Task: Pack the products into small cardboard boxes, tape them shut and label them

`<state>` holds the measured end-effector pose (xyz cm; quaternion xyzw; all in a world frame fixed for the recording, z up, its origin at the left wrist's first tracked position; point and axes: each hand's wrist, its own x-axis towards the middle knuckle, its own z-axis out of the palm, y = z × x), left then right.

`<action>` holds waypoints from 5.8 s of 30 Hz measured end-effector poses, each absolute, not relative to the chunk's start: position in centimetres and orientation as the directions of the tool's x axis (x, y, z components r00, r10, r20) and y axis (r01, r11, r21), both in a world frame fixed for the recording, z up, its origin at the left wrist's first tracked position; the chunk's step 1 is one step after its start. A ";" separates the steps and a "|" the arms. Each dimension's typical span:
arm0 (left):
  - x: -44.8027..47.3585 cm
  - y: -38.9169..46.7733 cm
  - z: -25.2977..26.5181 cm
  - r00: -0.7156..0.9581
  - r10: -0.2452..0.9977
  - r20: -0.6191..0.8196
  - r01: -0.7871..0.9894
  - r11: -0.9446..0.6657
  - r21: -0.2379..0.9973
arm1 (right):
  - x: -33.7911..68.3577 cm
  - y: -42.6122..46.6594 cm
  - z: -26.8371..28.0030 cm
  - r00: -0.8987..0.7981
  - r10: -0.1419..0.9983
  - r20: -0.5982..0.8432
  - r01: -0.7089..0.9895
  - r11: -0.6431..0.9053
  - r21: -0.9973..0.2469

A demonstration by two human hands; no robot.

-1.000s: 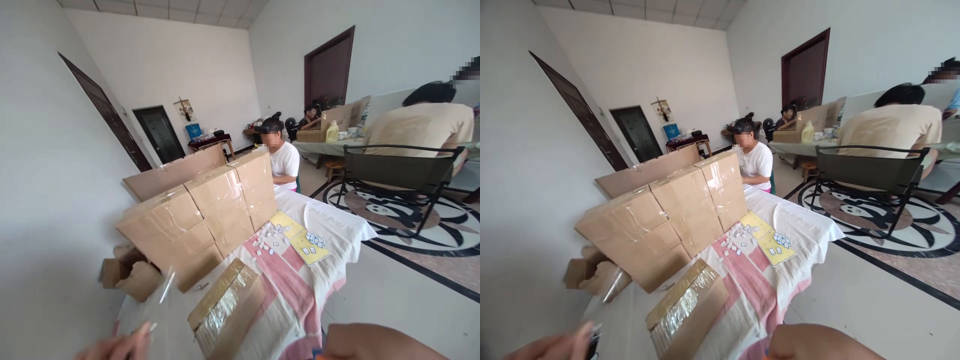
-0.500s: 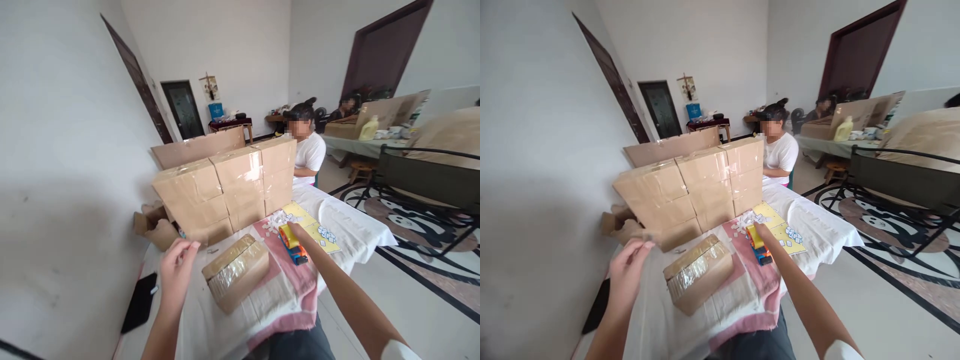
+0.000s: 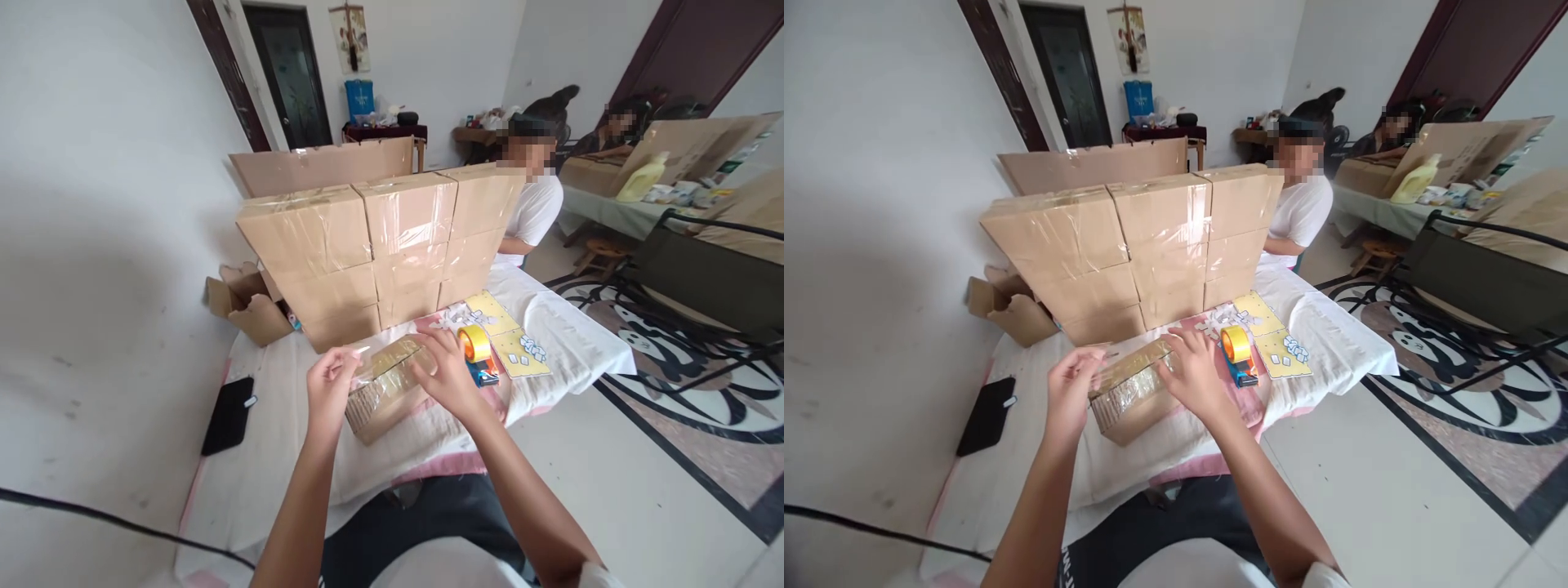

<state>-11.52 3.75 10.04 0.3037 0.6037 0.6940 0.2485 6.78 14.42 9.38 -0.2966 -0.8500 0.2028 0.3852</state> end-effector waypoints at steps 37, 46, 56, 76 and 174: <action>-0.4 0.5 0.6 -0.611 0.772 -0.175 -0.271 0.004 0.963 | 3.5 16.0 10.4 -0.759 0.606 0.239 0.334 0.677 -0.656; -2.3 -0.5 1.7 -0.475 0.842 -0.257 -0.490 -0.010 0.872 | 7.3 13.6 6.3 -0.754 0.583 0.303 0.475 0.803 -0.361; -5.4 -4.2 3.5 -0.548 0.794 -0.262 -0.457 -0.022 0.889 | 5.7 12.7 4.6 -0.790 0.579 0.203 0.460 0.777 -0.429; -8.7 -4.7 10.9 -0.764 0.588 -0.266 -0.378 -0.074 0.923 | 5.1 11.6 4.3 -0.799 0.572 0.185 0.521 0.812 -0.263; -4.3 -2.1 0.9 -0.670 0.738 -0.077 0.476 0.507 0.719 | -5.4 21.3 5.5 -0.921 0.389 -0.020 0.303 0.685 -0.663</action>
